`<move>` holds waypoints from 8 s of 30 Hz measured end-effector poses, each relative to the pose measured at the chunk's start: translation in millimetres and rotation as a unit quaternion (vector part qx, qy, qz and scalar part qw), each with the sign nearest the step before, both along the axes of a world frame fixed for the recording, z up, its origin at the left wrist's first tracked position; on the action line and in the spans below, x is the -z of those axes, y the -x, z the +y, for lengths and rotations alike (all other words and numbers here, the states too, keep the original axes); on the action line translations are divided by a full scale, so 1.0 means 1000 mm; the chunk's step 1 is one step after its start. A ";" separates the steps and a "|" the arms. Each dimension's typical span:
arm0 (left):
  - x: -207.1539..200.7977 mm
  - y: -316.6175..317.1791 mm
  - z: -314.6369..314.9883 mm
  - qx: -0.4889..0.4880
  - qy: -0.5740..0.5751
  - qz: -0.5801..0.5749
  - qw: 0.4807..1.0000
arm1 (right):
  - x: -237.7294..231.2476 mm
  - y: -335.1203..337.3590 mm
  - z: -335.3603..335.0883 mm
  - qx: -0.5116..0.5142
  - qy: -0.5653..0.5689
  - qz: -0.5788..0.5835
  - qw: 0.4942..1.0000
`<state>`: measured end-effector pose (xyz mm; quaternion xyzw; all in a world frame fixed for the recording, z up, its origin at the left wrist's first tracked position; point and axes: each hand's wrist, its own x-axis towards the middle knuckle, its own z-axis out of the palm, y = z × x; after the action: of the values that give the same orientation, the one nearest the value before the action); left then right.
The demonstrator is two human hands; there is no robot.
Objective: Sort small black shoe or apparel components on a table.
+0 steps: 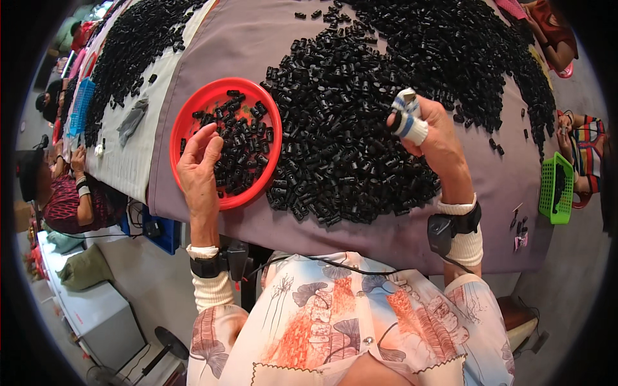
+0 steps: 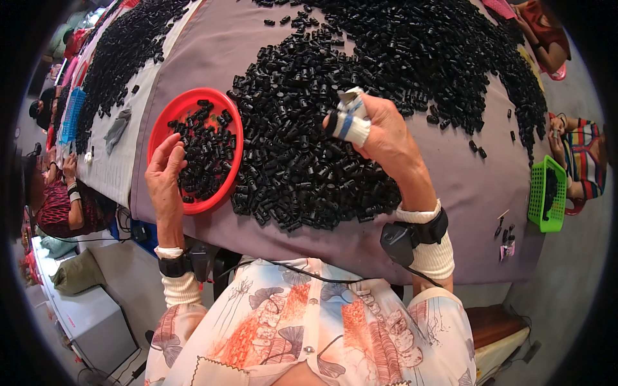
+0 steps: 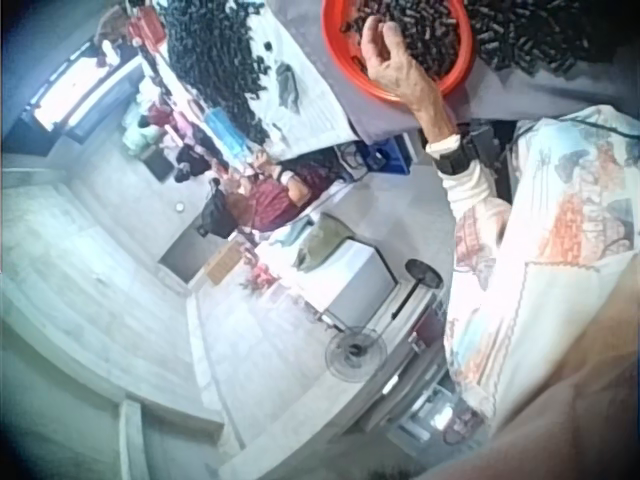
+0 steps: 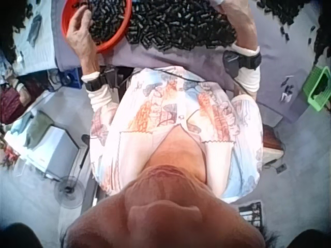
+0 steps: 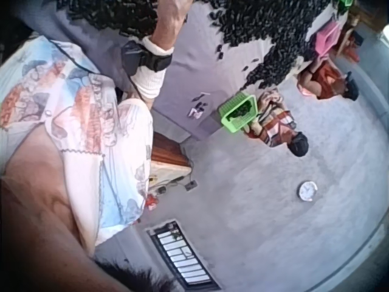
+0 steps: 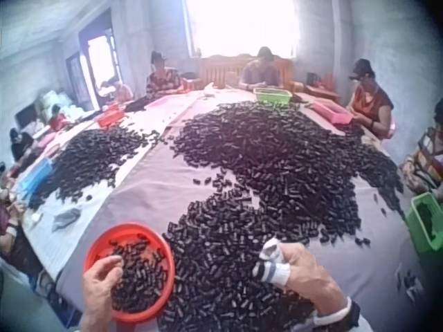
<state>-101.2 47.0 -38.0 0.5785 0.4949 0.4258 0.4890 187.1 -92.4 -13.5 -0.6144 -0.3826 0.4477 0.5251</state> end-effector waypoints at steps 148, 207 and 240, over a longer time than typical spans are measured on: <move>-0.014 -0.114 -0.061 0.237 0.373 -0.401 0.802 | -0.007 0.025 0.009 -0.093 -0.088 -0.160 0.979; -0.015 -0.104 -0.049 0.309 0.371 -0.461 0.745 | -0.008 0.021 0.012 -0.070 -0.060 -0.138 0.986; -0.015 -0.109 -0.053 0.286 0.342 -0.396 0.803 | -0.001 0.021 0.017 -0.176 -0.052 -0.229 0.956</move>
<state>7.9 -6.1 -23.1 0.2703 0.1843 0.2616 0.9080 166.2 -75.2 -12.1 -0.5955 -0.6175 0.3598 0.3669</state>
